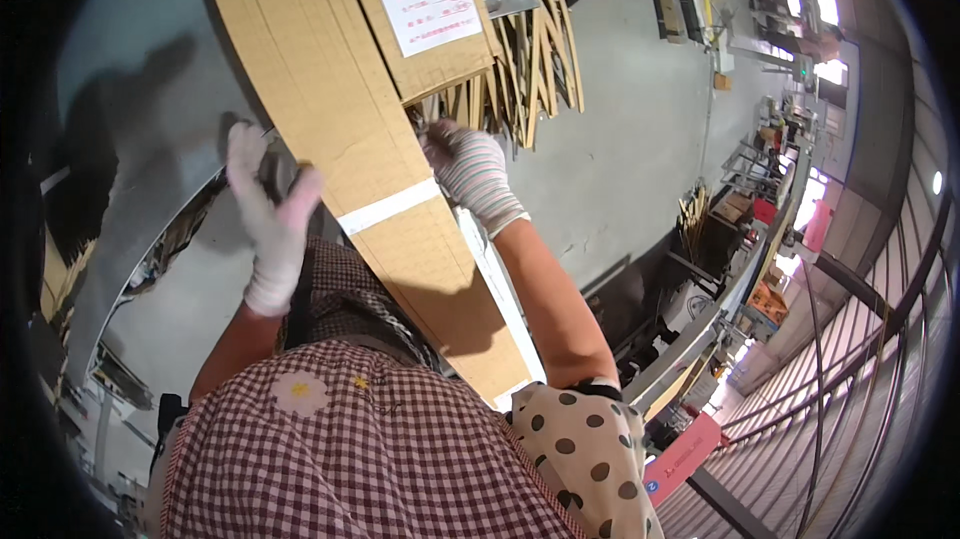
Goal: Picking up long bundles of decorative strips, applying a quality label, and then wrapping them with white tape using a handheld roll.
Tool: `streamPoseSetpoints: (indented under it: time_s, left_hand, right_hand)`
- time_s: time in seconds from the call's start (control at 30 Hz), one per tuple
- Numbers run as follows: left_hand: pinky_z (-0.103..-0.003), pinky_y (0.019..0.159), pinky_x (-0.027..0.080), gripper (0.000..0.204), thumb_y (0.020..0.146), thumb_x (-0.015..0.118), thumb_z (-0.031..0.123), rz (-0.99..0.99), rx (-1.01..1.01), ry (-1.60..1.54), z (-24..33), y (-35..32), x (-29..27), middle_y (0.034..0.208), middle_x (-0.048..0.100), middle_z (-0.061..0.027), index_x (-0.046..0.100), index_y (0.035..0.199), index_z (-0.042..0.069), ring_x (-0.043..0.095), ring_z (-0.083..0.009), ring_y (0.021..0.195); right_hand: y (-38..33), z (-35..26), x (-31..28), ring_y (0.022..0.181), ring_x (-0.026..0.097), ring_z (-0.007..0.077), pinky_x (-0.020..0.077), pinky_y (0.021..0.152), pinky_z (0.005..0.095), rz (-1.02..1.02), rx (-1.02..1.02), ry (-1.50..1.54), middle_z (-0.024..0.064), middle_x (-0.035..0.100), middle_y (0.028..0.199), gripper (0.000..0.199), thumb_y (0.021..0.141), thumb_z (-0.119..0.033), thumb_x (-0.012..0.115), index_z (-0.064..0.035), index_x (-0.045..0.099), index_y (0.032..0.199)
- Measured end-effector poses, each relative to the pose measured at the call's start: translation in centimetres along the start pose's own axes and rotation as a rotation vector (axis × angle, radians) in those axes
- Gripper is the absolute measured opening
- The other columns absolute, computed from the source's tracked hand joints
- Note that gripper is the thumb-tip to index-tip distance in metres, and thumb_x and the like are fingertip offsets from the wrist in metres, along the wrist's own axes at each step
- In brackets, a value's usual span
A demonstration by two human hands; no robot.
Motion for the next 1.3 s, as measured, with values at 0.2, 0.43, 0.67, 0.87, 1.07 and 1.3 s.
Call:
streamPoseSetpoints:
  time_s: [0.2,0.43,0.67,0.87,1.07,1.3]
  left_hand:
    - [-0.038,0.105,0.046,0.094,0.088,0.069,0.007,-0.399,-0.53,-0.502,-1.7,-5.2,2.4,0.145,0.043,-0.0118,0.007,0.158,0.007,0.045,-0.0222,0.13]
    - [-0.035,0.094,0.053,0.071,0.093,0.066,0.043,-0.399,-0.536,-0.667,-2.2,-2.3,4.8,0.133,0.052,-0.0133,0.033,0.145,0.008,0.057,-0.0213,0.118]
    - [-0.032,0.096,0.051,0.086,0.085,0.076,0.009,-0.29,-0.478,-0.433,-4.9,-4.6,5.6,0.126,0.05,-0.008,0.02,0.15,0.014,0.05,-0.0202,0.117]
    - [-0.028,0.088,0.051,0.065,0.083,0.078,0.006,-0.25,-0.057,-0.281,5.6,-1.7,-0.4,0.12,0.051,-0.0066,0.039,0.136,0.008,0.057,-0.0146,0.105]
    - [-0.025,0.069,0.051,0.009,0.094,0.067,0.012,-0.318,-0.485,-0.349,1.5,-3.7,-2.7,0.08,0.06,0.0007,0.061,0.095,0.005,0.059,-0.0077,0.068]
    - [-0.028,0.084,0.052,0.03,0.094,0.066,0.011,-0.149,-0.455,-0.5,-14.1,-1.1,2.1,0.1,0.063,-0.0022,0.058,0.122,0.007,0.061,-0.0117,0.093]
  right_hand:
    - [-4.5,-3.4,-0.5,0.094,0.072,0.0203,0.0544,0.085,0.0324,-0.241,-0.163,0.229,0.0117,0.075,0.102,0.021,0.091,-0.004,0.062,-0.0073,0.072,0.109]
    - [-2.2,1.1,-1.3,0.096,0.069,0.0339,0.0544,0.085,0.0396,-0.025,-0.12,0.013,0.0193,0.071,0.102,0.027,0.09,-0.016,0.059,-0.0059,0.071,0.112]
    - [-3.6,-3.5,0.0,0.105,0.068,0.0318,0.0537,0.09,0.0363,-0.36,-0.13,-0.367,0.0218,0.069,0.113,0.04,0.088,0.0,0.055,-0.0024,0.063,0.128]
    - [-6.4,-14.4,-7.1,0.095,0.071,0.0251,0.0565,0.088,0.0358,-0.104,-0.533,0.05,0.0111,0.071,0.114,0.061,0.078,0.011,0.062,-0.0116,0.062,0.134]
    - [-6.3,-18.7,-4.6,0.066,0.064,0.0271,0.0524,0.06,0.0364,-0.245,-0.633,-0.13,0.0087,0.064,0.073,0.017,0.085,-0.024,0.071,-0.0116,0.069,0.098]
    - [-3.5,-9.5,-8.2,0.091,0.063,0.0301,0.049,0.081,0.0444,0.515,-0.473,-0.462,0.009,0.068,0.095,0.036,0.076,-0.033,0.082,-0.0106,0.069,0.1]
Point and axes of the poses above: each hand's wrist, its own y-axis towards the middle knuckle, its own x-axis out of the palm, z = x × y, the point moved 9 cm from there along y, towards the middle knuckle
